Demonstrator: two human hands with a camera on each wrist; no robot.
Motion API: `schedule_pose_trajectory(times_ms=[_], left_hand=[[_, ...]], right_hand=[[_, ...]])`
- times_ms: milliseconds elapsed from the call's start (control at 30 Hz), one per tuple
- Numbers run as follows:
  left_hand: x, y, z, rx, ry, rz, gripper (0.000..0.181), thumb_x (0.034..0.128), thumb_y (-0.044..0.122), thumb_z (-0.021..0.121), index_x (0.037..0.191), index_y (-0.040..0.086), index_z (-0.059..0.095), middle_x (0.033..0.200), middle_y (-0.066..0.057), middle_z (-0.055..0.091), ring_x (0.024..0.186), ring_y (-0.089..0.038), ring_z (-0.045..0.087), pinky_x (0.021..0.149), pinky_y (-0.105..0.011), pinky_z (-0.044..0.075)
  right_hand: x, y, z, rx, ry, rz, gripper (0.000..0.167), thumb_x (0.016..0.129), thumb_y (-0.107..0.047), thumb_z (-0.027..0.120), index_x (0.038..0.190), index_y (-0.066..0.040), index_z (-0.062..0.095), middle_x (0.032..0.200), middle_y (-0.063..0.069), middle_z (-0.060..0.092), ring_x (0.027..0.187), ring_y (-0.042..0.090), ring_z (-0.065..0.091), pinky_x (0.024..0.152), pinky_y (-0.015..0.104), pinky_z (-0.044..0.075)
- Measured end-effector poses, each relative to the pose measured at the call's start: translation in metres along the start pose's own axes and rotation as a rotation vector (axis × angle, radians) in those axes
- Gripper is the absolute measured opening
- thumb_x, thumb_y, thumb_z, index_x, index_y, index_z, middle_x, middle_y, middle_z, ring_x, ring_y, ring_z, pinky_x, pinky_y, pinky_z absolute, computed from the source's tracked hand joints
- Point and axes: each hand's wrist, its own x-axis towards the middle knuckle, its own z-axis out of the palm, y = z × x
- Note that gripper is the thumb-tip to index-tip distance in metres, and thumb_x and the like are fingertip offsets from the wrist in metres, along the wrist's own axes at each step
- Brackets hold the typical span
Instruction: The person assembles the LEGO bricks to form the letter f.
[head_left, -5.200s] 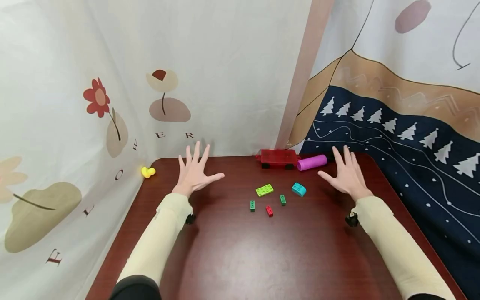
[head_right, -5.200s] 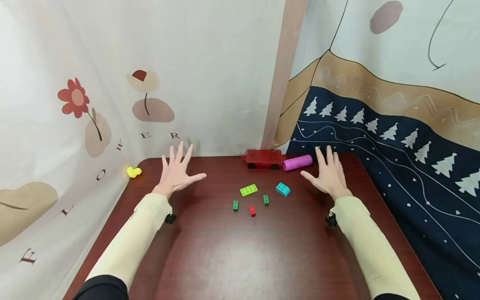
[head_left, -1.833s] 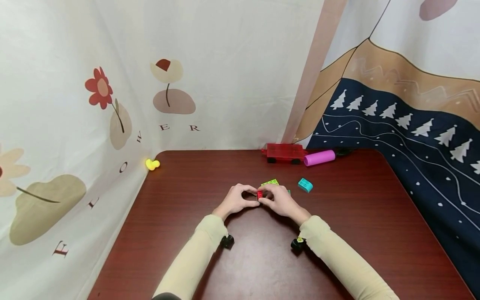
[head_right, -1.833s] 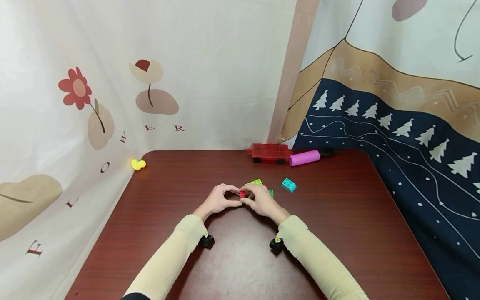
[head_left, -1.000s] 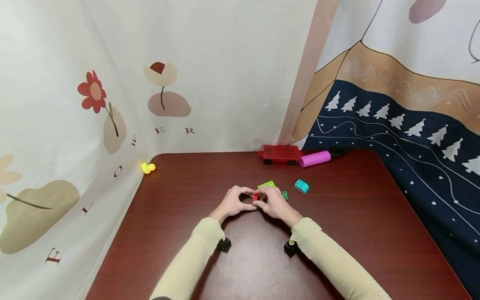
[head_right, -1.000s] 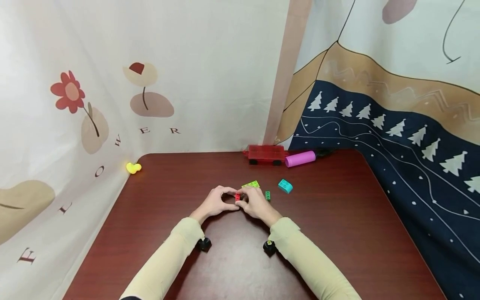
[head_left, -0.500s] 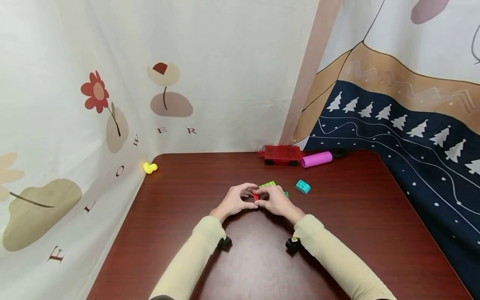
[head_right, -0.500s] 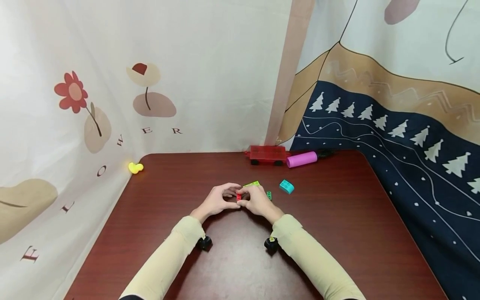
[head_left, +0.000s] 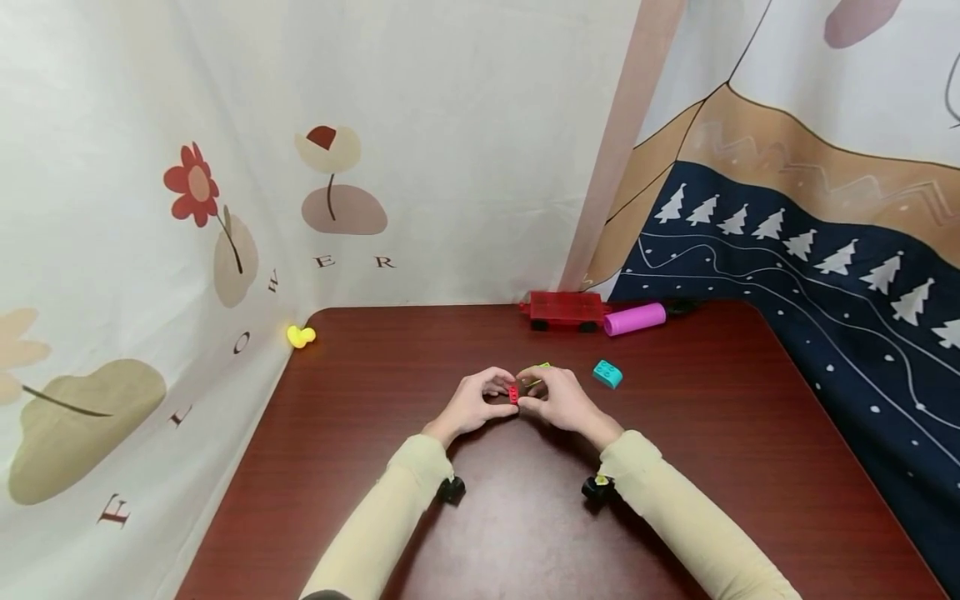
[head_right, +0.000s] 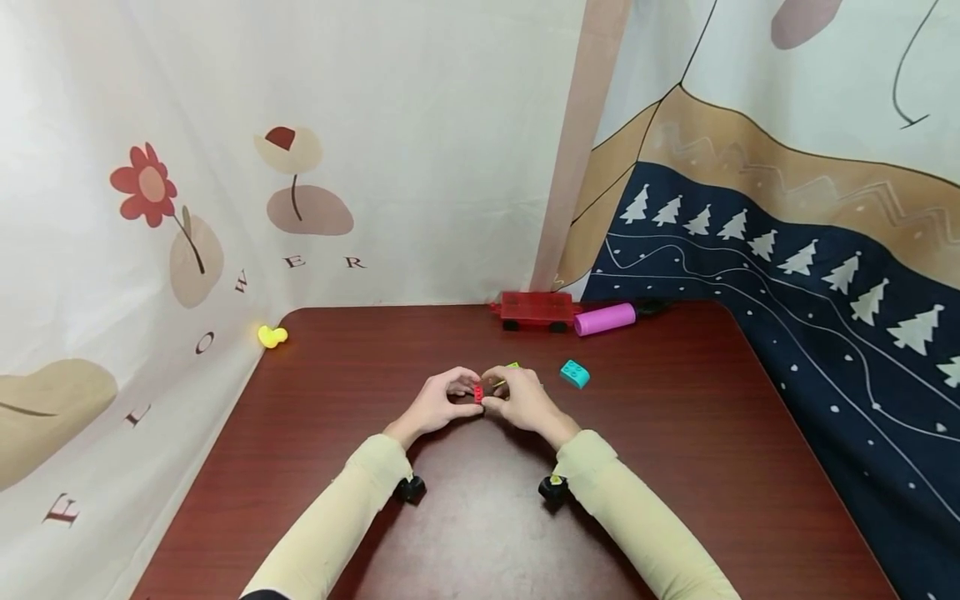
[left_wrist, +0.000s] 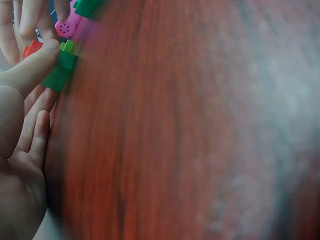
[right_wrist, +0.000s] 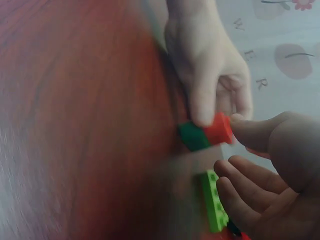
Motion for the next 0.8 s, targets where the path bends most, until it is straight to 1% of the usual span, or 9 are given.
schedule_pose_trajectory(times_ms=[67,167,300,433,533,600,700,800], left_hand=[[0.000,0.000,0.000,0.004,0.004,-0.002,0.038,0.0847,0.013,0.090,0.117,0.012,0.069,0.108,-0.003,0.075,0.104,-0.018,0.073,0.095,-0.035,0.057],[0.000,0.000,0.000,0.011,0.009,-0.007,0.034,0.0854,0.015,0.090,0.113,0.014,0.070,0.106,-0.001,0.075,0.103,-0.017,0.073,0.094,-0.035,0.057],[0.000,-0.001,0.000,0.005,0.013,-0.025,0.034,0.0853,0.017,0.090,0.113,0.015,0.070,0.107,-0.001,0.075,0.104,-0.018,0.073,0.096,-0.038,0.057],[-0.001,-0.001,0.001,0.017,0.023,-0.032,0.035,0.0849,0.017,0.091,0.113,0.015,0.070,0.107,-0.001,0.075,0.105,-0.018,0.072,0.097,-0.039,0.056],[-0.002,-0.001,0.001,0.027,0.028,-0.030,0.034,0.0853,0.017,0.090,0.112,0.016,0.070,0.106,0.000,0.075,0.104,-0.017,0.072,0.096,-0.037,0.057],[-0.002,-0.001,0.002,0.027,0.027,-0.025,0.033,0.0854,0.016,0.090,0.112,0.015,0.070,0.106,-0.001,0.075,0.104,-0.017,0.072,0.095,-0.036,0.057],[-0.003,0.000,0.003,0.022,0.024,-0.025,0.033,0.0859,0.016,0.090,0.112,0.015,0.070,0.106,-0.001,0.075,0.104,-0.017,0.072,0.095,-0.035,0.057],[-0.003,-0.001,0.004,0.009,0.022,-0.029,0.034,0.0858,0.016,0.090,0.112,0.014,0.070,0.106,-0.001,0.076,0.104,-0.017,0.073,0.095,-0.036,0.057]], right_hand=[[-0.002,0.003,-0.008,-0.015,0.015,-0.011,0.040,0.091,-0.013,0.084,0.128,-0.002,0.071,0.117,0.013,0.073,0.094,0.021,0.076,0.084,0.039,0.062],[-0.005,0.007,-0.021,-0.026,0.049,0.003,0.042,0.091,-0.015,0.085,0.129,-0.003,0.071,0.119,0.015,0.072,0.093,0.021,0.075,0.083,0.039,0.062],[-0.008,0.014,-0.038,-0.031,0.094,0.040,0.039,0.092,-0.015,0.084,0.127,-0.002,0.072,0.117,0.015,0.073,0.093,0.021,0.074,0.083,0.040,0.062],[-0.007,0.019,-0.047,-0.052,0.119,0.059,0.035,0.093,-0.014,0.082,0.125,-0.002,0.073,0.114,0.012,0.074,0.095,0.021,0.073,0.085,0.041,0.061],[-0.007,0.019,-0.045,-0.050,0.117,0.052,0.034,0.093,-0.013,0.082,0.124,-0.002,0.073,0.114,0.012,0.074,0.093,0.020,0.073,0.083,0.040,0.061],[-0.007,0.017,-0.041,-0.024,0.105,0.052,0.035,0.093,-0.014,0.082,0.125,-0.002,0.073,0.115,0.013,0.074,0.090,0.018,0.073,0.079,0.038,0.061],[-0.010,0.014,-0.030,0.021,0.072,0.046,0.035,0.094,-0.015,0.081,0.125,-0.001,0.072,0.116,0.015,0.073,0.085,0.015,0.072,0.073,0.033,0.060],[-0.015,0.014,-0.016,0.034,0.034,0.050,0.034,0.093,-0.015,0.082,0.124,-0.002,0.073,0.113,0.012,0.072,0.085,0.011,0.072,0.072,0.030,0.059]])
